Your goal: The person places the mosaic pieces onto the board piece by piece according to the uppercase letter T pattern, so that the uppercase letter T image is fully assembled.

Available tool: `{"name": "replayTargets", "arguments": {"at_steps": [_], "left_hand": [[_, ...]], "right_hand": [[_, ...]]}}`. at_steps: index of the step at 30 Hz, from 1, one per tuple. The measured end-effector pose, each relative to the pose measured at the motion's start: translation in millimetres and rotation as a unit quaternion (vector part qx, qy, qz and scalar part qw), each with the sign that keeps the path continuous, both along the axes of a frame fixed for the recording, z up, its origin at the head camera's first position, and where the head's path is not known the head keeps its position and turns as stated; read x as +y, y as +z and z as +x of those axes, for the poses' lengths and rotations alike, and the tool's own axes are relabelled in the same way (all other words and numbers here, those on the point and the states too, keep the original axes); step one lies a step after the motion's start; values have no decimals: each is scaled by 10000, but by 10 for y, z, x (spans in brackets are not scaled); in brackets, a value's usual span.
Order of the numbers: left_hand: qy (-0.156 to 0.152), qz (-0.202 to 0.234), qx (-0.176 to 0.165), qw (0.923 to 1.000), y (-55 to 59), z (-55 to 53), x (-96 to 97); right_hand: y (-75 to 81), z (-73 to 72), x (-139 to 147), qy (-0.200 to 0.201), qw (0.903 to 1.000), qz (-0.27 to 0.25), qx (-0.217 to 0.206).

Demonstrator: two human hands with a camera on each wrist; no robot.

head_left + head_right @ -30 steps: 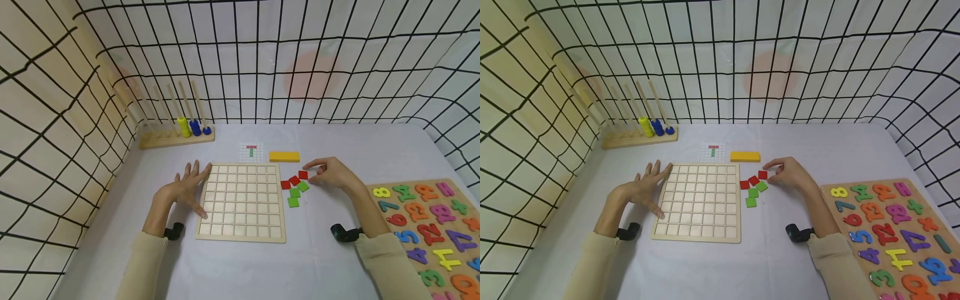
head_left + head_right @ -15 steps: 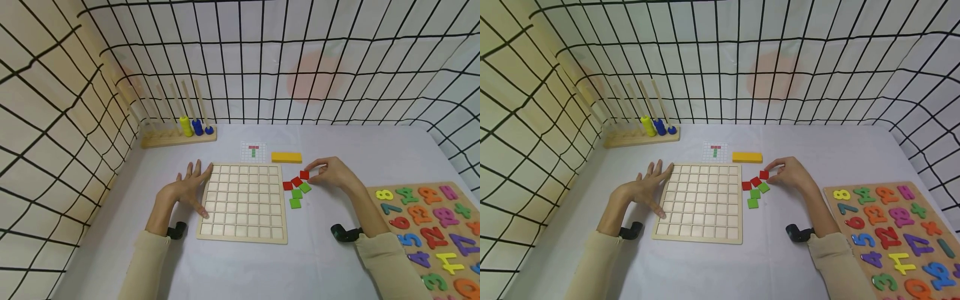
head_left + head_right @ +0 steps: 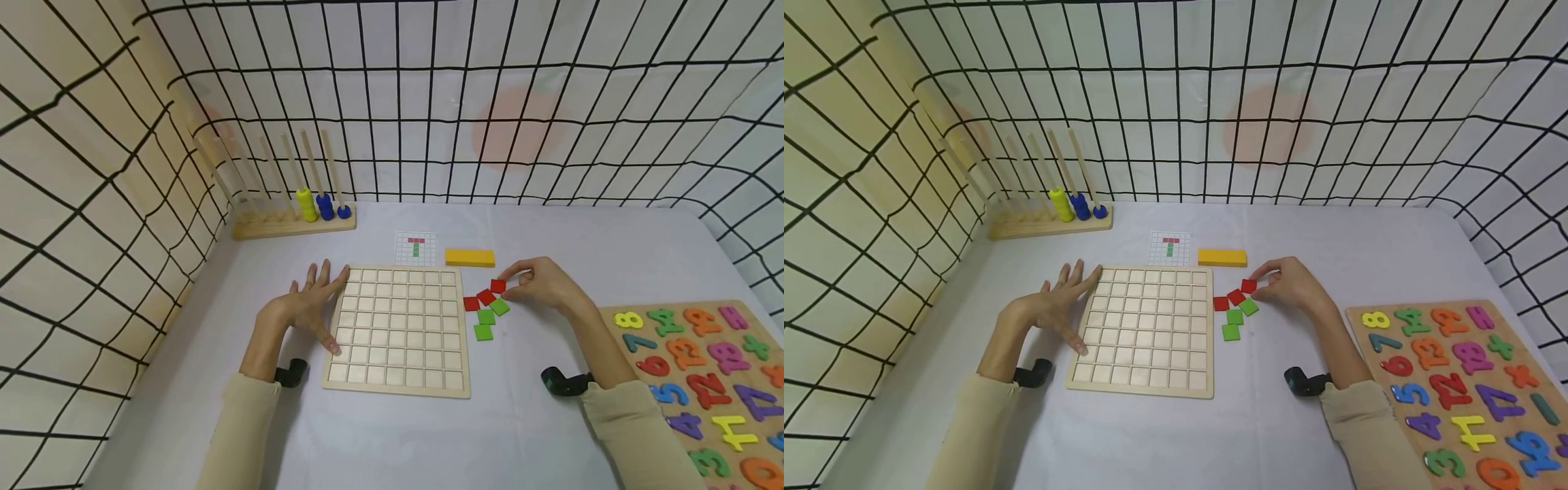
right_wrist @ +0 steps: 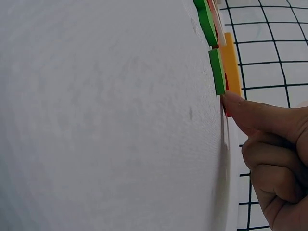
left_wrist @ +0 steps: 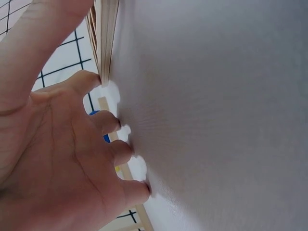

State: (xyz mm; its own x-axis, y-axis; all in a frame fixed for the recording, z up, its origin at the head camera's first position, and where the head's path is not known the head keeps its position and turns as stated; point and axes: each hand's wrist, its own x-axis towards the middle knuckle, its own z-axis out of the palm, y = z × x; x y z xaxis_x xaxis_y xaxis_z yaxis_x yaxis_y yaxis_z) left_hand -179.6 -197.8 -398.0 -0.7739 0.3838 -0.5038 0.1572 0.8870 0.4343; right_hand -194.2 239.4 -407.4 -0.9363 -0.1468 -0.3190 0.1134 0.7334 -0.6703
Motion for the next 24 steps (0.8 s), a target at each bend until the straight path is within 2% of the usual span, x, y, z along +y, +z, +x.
{"name": "replayTargets", "arguments": {"at_steps": [6, 11, 16, 24], "left_hand": [[28, 7, -6, 10000, 1, 3, 10], [19, 59, -29, 10000, 9, 1, 22], [54, 59, -40, 10000, 10, -4, 18], [41, 64, -40, 10000, 15, 1, 6]], "right_hand": [[36, 3, -24, 65, 9998, -24, 165], [142, 14, -149, 161, 9993, -247, 250], [195, 19, -383, 292, 9976, -589, 231], [100, -22, -881, 528, 9941, -946, 98]]}}
